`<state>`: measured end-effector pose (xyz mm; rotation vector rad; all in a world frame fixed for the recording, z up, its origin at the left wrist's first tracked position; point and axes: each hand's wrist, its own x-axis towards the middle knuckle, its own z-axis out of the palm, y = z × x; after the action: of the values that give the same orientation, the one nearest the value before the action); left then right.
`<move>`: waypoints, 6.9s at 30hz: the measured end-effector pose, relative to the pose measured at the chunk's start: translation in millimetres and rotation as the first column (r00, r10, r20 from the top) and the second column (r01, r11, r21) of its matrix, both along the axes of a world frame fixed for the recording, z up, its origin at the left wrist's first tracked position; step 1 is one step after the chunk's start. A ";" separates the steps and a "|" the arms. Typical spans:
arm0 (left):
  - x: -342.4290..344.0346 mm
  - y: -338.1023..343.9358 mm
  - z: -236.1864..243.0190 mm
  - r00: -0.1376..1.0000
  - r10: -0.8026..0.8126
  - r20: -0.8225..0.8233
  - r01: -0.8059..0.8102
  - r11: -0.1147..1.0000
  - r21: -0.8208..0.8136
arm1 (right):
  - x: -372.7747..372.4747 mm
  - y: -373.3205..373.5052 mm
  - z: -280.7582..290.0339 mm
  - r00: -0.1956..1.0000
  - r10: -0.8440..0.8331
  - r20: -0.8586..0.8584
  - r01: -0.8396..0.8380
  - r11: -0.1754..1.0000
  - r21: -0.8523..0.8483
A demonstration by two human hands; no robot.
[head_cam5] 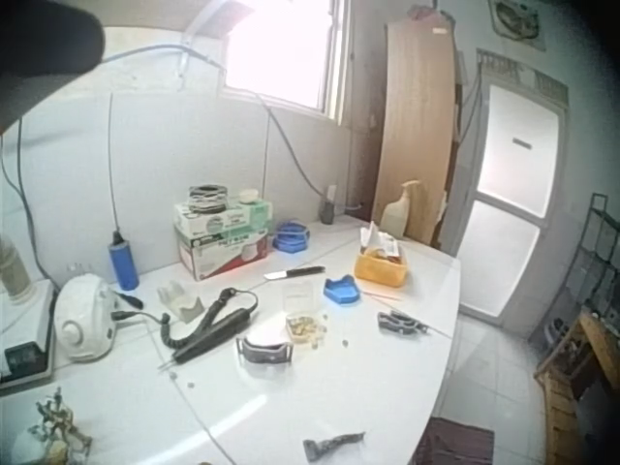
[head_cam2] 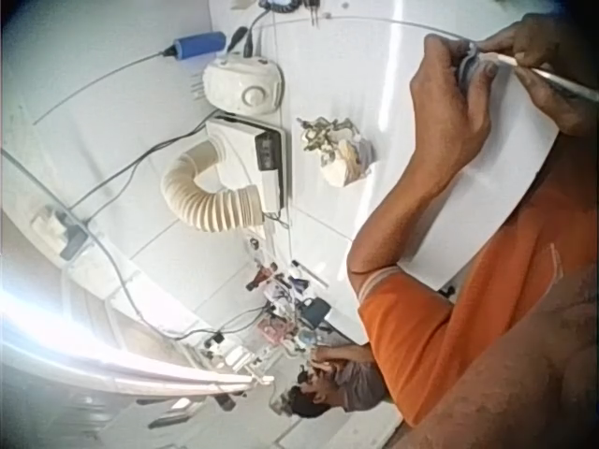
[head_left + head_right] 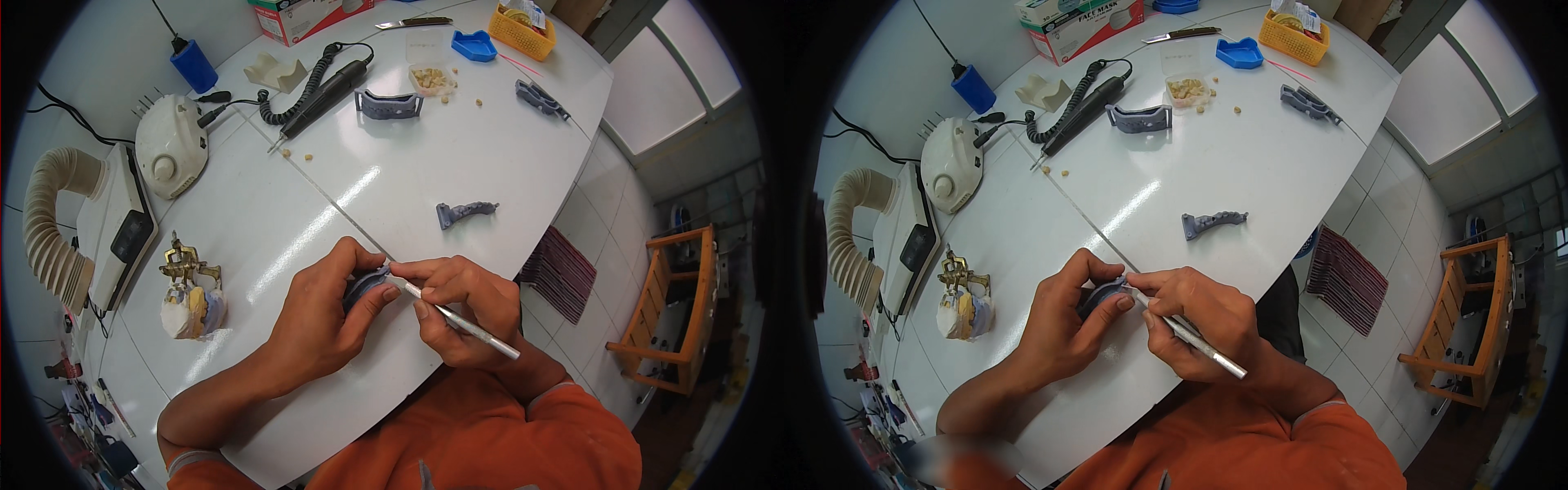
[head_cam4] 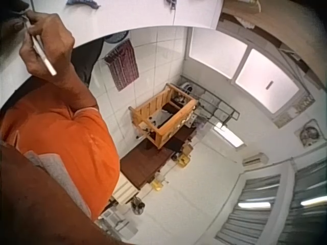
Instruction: The recorder uses a utility knife to scrape and trim excess material from a gray dental model on a laboratory bench.
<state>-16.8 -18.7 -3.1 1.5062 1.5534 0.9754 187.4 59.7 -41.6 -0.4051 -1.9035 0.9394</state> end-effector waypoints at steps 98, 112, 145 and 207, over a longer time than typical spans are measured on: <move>2.0 0.2 1.2 1.000 0.020 -0.019 -0.021 0.997 -0.071 | -4.8 -13.1 1.0 0.997 -0.072 0.020 0.072 0.997 0.011; 3.2 1.1 2.0 0.997 0.028 -0.066 -0.030 0.999 -0.035 | -5.3 -12.4 0.8 0.997 -0.071 0.014 0.071 0.996 0.059; -2.2 -1.8 0.7 0.831 -0.139 0.539 0.228 0.968 -0.102 | 11.5 -8.1 22.0 0.910 -0.294 0.293 0.158 0.898 0.412; -12.5 -1.0 2.3 0.694 -0.157 0.703 0.428 0.874 -0.228 | 3.2 -7.0 0.5 0.978 -0.185 0.092 0.147 0.936 0.319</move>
<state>-29.3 -19.7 -0.8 0.9285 0.8599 0.8282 190.6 52.7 -41.0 -0.4336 -2.0492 0.5012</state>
